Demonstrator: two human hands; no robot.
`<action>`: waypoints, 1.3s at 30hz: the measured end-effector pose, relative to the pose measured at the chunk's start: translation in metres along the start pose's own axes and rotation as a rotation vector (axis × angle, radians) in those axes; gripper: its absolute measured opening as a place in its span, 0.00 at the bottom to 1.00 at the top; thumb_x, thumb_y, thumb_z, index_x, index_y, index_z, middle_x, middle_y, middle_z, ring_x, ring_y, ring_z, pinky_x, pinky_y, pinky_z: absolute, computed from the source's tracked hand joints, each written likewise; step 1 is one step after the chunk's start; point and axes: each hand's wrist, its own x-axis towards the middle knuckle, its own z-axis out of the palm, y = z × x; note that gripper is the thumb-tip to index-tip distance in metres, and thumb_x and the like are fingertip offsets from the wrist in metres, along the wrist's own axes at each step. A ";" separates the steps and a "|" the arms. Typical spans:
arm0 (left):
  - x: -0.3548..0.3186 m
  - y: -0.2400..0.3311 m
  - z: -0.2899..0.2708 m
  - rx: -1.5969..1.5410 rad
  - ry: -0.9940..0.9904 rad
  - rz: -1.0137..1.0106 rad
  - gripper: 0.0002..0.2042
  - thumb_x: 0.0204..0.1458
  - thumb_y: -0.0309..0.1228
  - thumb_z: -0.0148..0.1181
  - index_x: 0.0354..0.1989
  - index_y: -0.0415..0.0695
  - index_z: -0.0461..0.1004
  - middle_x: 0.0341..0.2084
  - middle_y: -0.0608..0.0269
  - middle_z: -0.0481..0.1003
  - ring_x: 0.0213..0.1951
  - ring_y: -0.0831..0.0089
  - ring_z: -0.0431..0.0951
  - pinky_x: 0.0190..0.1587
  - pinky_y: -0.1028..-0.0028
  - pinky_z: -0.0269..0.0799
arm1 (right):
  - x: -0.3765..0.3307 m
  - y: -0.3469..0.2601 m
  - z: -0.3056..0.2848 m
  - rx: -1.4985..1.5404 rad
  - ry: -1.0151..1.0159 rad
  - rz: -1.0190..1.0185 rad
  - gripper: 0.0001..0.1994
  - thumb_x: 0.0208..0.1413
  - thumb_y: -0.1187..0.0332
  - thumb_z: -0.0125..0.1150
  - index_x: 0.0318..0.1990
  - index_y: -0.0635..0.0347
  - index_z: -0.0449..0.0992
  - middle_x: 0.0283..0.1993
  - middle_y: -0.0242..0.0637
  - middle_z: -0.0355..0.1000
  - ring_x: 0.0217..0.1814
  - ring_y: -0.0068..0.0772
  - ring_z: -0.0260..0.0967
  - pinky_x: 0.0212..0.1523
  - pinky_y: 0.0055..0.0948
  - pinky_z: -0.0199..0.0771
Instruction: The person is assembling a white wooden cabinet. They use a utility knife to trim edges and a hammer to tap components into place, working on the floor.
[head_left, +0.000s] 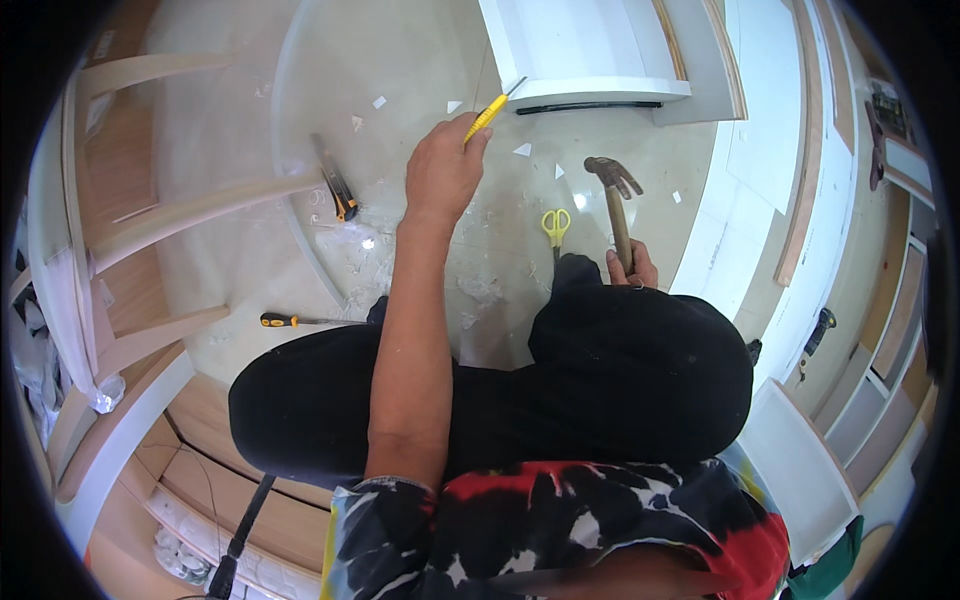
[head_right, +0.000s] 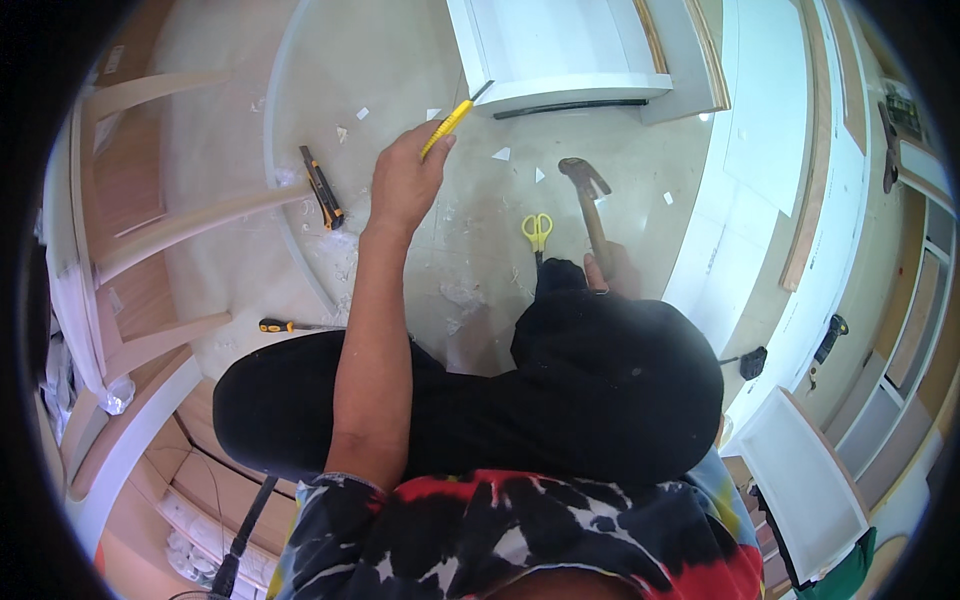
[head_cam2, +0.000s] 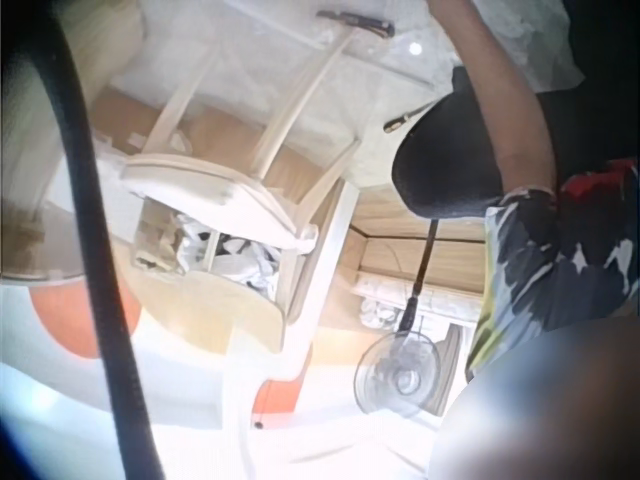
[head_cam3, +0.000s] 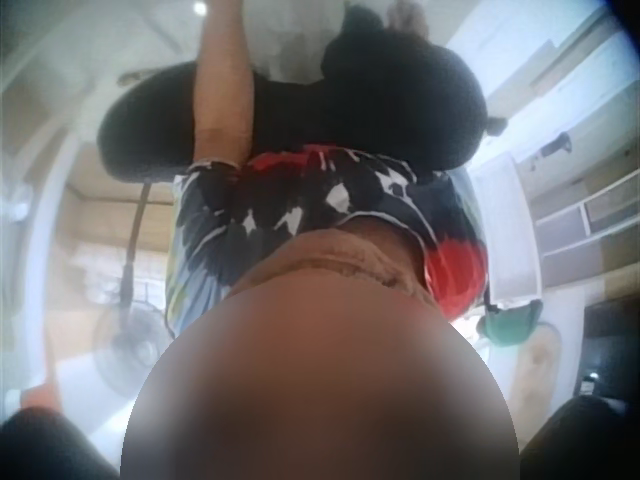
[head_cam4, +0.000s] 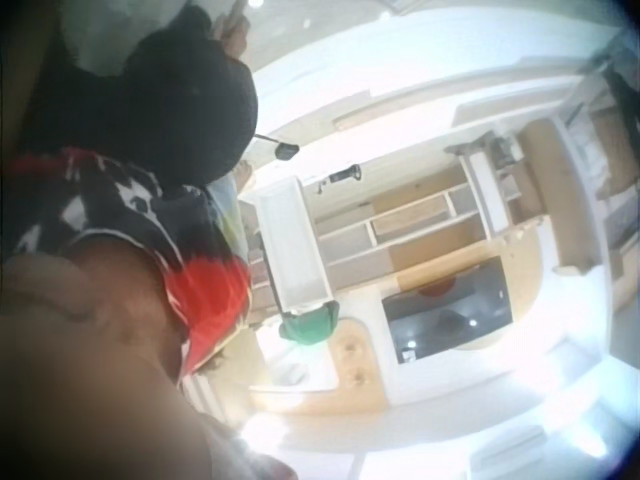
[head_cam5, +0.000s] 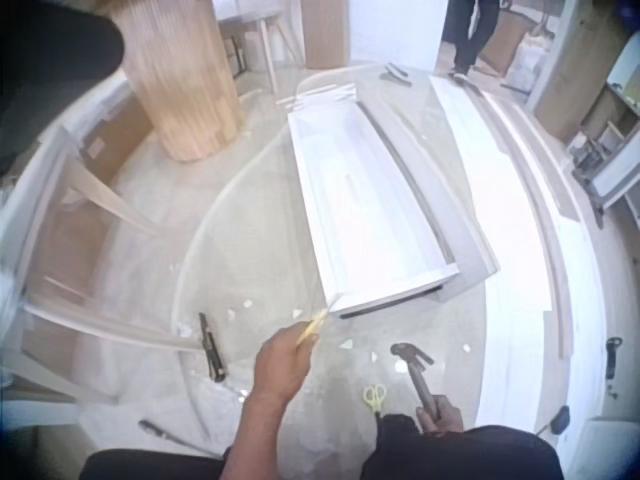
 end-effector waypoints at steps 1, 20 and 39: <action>0.000 -0.001 0.002 0.023 -0.003 -0.003 0.12 0.60 0.38 0.56 0.46 0.45 0.77 0.35 0.50 0.77 0.40 0.49 0.77 0.42 0.55 0.71 | -0.003 0.001 0.003 0.003 -0.023 0.004 0.16 0.59 0.59 0.65 0.47 0.59 0.73 0.23 0.29 0.66 0.23 0.20 0.62 0.26 0.27 0.64; 0.012 0.022 -0.017 0.121 -0.079 -0.119 0.13 0.61 0.37 0.54 0.43 0.40 0.77 0.36 0.47 0.77 0.41 0.49 0.78 0.44 0.55 0.72 | -0.020 0.003 0.005 -0.112 -0.150 0.141 0.18 0.61 0.55 0.61 0.51 0.56 0.74 0.33 0.42 0.76 0.36 0.37 0.75 0.38 0.37 0.73; 0.004 0.035 -0.014 0.143 -0.066 -0.077 0.12 0.60 0.35 0.55 0.39 0.38 0.77 0.33 0.46 0.78 0.39 0.47 0.78 0.42 0.54 0.72 | -0.016 0.009 0.014 -0.122 -0.294 0.119 0.20 0.61 0.56 0.61 0.53 0.60 0.70 0.35 0.51 0.77 0.38 0.48 0.78 0.39 0.40 0.74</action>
